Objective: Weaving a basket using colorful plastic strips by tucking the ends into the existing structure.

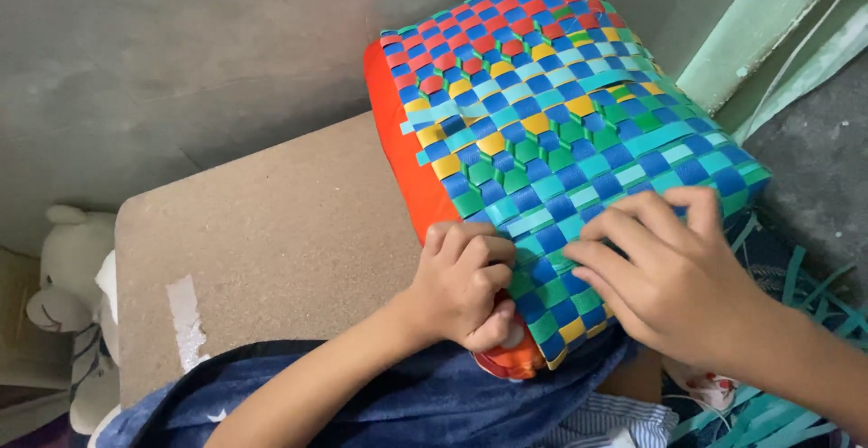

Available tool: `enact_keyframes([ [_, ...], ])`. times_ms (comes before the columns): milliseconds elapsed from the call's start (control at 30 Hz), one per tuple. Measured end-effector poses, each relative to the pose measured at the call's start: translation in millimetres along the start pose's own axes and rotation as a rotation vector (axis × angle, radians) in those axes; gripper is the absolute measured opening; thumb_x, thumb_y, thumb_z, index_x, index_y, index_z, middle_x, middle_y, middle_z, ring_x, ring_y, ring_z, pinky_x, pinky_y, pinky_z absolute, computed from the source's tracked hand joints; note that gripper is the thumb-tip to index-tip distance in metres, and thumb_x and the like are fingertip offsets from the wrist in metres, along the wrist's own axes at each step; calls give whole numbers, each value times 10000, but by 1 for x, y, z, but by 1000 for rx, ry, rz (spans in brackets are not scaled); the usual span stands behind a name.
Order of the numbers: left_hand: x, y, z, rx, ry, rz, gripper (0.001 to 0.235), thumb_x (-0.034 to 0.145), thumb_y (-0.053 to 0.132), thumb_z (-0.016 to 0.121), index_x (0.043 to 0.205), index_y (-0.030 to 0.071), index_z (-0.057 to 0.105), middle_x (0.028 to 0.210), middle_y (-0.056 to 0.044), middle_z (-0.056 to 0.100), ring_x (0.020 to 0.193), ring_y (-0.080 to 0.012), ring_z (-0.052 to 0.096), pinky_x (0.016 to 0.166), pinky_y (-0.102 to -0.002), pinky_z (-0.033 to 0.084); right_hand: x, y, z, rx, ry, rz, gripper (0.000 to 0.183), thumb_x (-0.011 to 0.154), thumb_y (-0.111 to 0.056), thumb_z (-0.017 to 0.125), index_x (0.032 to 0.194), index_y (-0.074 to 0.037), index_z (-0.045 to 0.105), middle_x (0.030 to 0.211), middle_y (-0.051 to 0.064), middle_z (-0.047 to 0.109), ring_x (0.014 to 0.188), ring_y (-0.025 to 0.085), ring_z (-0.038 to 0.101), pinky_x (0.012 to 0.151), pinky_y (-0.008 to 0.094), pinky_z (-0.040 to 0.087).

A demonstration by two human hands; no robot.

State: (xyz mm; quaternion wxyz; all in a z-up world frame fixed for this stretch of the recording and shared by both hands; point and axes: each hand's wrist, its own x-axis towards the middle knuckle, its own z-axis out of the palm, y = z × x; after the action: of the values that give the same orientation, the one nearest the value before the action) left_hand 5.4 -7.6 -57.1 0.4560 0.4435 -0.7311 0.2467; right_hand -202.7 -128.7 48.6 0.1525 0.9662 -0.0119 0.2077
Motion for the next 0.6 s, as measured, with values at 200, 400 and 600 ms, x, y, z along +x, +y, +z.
enact_keyframes([
  [200,2,6,-4,81,62,-135,385,968,443,338,988,115,539,1051,-48,661,1104,-298,576,912,-486,242,-14,4,1,-43,119,-75,175,894,-347,772,1005,-213,794,940,-54,727,924,252,630,855,514,337],
  [400,17,13,-10,17,66,-269,556,1035,431,239,1126,51,633,1170,-101,693,1282,-358,611,1023,-465,265,-27,0,26,-1,169,-105,354,952,-395,663,1148,-122,771,1047,-15,704,1051,222,525,846,472,243],
  [600,17,14,-8,7,114,-259,420,994,377,292,999,84,592,1098,-53,715,1199,-339,629,977,-473,288,-11,-6,24,61,157,-178,220,969,-251,647,1127,-123,731,1101,-77,711,1049,203,563,849,455,227],
])
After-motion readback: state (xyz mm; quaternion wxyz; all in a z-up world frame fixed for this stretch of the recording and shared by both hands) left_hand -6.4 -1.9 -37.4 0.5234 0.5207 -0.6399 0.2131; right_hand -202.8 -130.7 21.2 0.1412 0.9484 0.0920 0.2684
